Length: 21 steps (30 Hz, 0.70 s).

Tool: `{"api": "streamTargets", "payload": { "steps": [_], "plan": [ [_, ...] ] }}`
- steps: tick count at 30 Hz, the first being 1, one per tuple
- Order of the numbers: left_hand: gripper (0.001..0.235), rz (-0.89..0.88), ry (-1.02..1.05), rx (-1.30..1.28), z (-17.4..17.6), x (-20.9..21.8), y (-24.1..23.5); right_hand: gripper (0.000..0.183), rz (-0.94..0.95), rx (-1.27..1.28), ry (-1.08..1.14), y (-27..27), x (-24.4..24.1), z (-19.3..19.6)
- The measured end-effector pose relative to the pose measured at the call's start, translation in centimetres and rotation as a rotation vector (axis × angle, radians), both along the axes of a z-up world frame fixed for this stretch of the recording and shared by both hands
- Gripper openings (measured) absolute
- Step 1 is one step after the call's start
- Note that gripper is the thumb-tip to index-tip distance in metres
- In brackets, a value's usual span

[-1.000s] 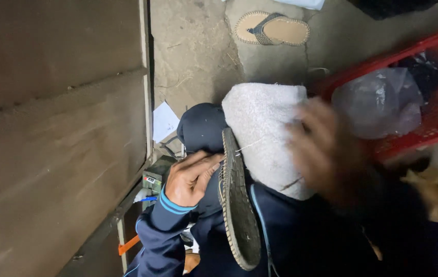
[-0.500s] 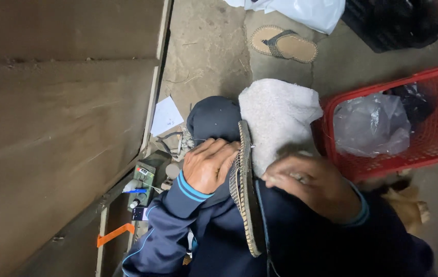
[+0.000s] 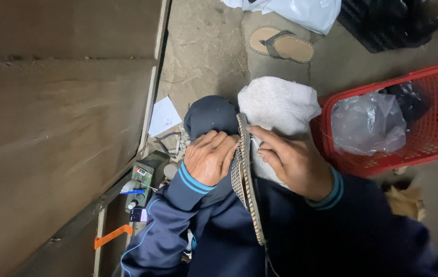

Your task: The person sits on the floor and sews a beige flip-flop sandal using a needle and white thread. They repeatedly push the needle through the sole and pull the thread to stitch the sandal while holding it against a white towel on their lap.

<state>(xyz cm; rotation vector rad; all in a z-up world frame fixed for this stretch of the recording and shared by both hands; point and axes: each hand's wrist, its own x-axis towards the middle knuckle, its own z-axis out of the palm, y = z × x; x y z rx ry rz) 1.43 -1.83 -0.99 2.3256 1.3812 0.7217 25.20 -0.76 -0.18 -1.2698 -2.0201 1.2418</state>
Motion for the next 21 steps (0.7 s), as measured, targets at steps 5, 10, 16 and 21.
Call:
{"api": "streamTargets", "payload": {
  "steps": [5, 10, 16, 21],
  "plan": [
    [0.022, -0.137, -0.073, -0.168, -0.1, -0.7, 0.4, 0.058, 0.313, -0.007, -0.164, 3.5, 1.2, 2.7],
    [0.026, -0.128, 0.030, -0.134, -1.2, -1.4, 0.0, 0.065, 0.578, 0.093, -0.422, 5.9, 0.6, 2.4],
    [0.034, -0.074, 0.196, -0.112, -0.3, -2.4, -0.4, 0.064, 0.674, 0.126, -0.379, 6.8, -1.5, 2.6],
    [0.040, -0.016, 0.222, -0.131, -0.5, -2.7, -0.7, 0.060, 0.695, 0.202, -0.413, 6.1, -2.2, 1.2]
  ]
}}
